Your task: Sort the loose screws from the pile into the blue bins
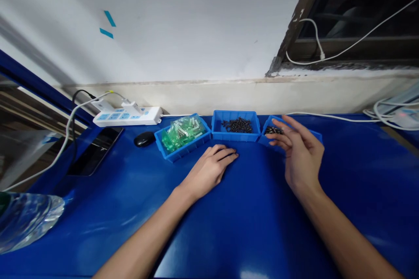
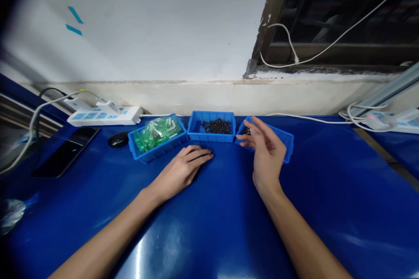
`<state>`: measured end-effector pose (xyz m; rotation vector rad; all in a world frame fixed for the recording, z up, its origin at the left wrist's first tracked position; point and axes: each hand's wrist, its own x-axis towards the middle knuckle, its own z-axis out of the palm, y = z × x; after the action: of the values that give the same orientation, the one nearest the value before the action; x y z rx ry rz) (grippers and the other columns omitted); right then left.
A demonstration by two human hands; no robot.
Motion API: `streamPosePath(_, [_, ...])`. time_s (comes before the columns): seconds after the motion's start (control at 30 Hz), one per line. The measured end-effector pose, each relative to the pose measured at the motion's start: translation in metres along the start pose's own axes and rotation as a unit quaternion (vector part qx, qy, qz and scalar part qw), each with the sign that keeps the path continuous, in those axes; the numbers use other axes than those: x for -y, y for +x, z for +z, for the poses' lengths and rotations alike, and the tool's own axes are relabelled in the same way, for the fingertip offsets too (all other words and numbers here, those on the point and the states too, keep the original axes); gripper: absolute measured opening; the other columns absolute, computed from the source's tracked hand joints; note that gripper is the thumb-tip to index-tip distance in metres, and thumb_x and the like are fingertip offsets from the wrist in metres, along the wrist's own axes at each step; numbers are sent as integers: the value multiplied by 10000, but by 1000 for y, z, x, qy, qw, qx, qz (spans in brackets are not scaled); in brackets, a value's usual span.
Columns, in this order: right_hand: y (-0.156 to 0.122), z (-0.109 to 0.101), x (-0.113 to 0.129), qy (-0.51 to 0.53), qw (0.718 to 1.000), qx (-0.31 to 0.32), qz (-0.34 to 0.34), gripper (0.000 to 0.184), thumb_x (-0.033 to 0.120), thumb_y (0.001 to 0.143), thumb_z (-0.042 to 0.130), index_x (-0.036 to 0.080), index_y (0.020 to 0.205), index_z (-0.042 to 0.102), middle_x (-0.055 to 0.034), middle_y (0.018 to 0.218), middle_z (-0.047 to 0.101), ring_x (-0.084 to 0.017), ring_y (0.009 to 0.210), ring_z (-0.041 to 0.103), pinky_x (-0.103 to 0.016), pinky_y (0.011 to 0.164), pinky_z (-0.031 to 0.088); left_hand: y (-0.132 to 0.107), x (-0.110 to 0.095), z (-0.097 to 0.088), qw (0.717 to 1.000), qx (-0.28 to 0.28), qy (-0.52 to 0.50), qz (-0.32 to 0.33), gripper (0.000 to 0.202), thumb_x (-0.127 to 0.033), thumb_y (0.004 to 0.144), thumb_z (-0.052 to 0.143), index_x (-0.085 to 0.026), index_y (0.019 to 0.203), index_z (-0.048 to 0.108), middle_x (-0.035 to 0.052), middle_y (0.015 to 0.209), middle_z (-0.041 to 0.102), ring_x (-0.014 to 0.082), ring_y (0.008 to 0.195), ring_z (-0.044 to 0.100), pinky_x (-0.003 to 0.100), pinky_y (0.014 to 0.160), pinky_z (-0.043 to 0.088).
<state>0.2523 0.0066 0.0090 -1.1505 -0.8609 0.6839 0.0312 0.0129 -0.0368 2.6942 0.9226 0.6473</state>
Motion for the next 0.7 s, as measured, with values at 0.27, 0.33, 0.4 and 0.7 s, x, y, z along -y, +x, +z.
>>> streamPosePath(0.27, [-7, 3, -8, -56, 983, 173, 26, 240, 347, 850, 718, 220, 1052, 735, -52, 876, 809, -170, 581, 722, -309, 565, 590, 0, 3, -2, 997, -63, -29, -46, 232, -172, 1043, 485, -173, 1093, 711, 106, 1037, 719, 235, 978, 639, 392, 877, 578])
streamPosePath(0.33, [-8, 4, -13, -80, 973, 217, 24, 230, 359, 852, 709, 206, 1021, 738, -55, 839, 805, -172, 580, 722, -307, 561, 595, 2, 2, -2, 993, -78, -64, -62, 190, -173, 1033, 503, -179, 1060, 691, 88, 1010, 721, 223, 959, 640, 378, 890, 572])
streamPosePath(0.4, [-9, 5, -17, -102, 963, 247, 26, 200, 341, 839, 705, 200, 974, 747, -55, 808, 803, -175, 580, 725, -300, 558, 597, 3, 0, -4, 987, -96, -106, -78, 129, -166, 1014, 532, -188, 1042, 657, 70, 987, 717, 215, 949, 639, 361, 882, 567])
streamPosePath(0.7, [-17, 6, -20, -154, 903, 400, 29, 203, 329, 811, 725, 214, 951, 819, -73, 939, 828, -263, 862, 803, -395, 814, 656, 2, -5, -13, 969, -134, -194, -72, 13, -207, 997, 596, -199, 987, 593, 34, 945, 675, 176, 880, 638, 280, 790, 523])
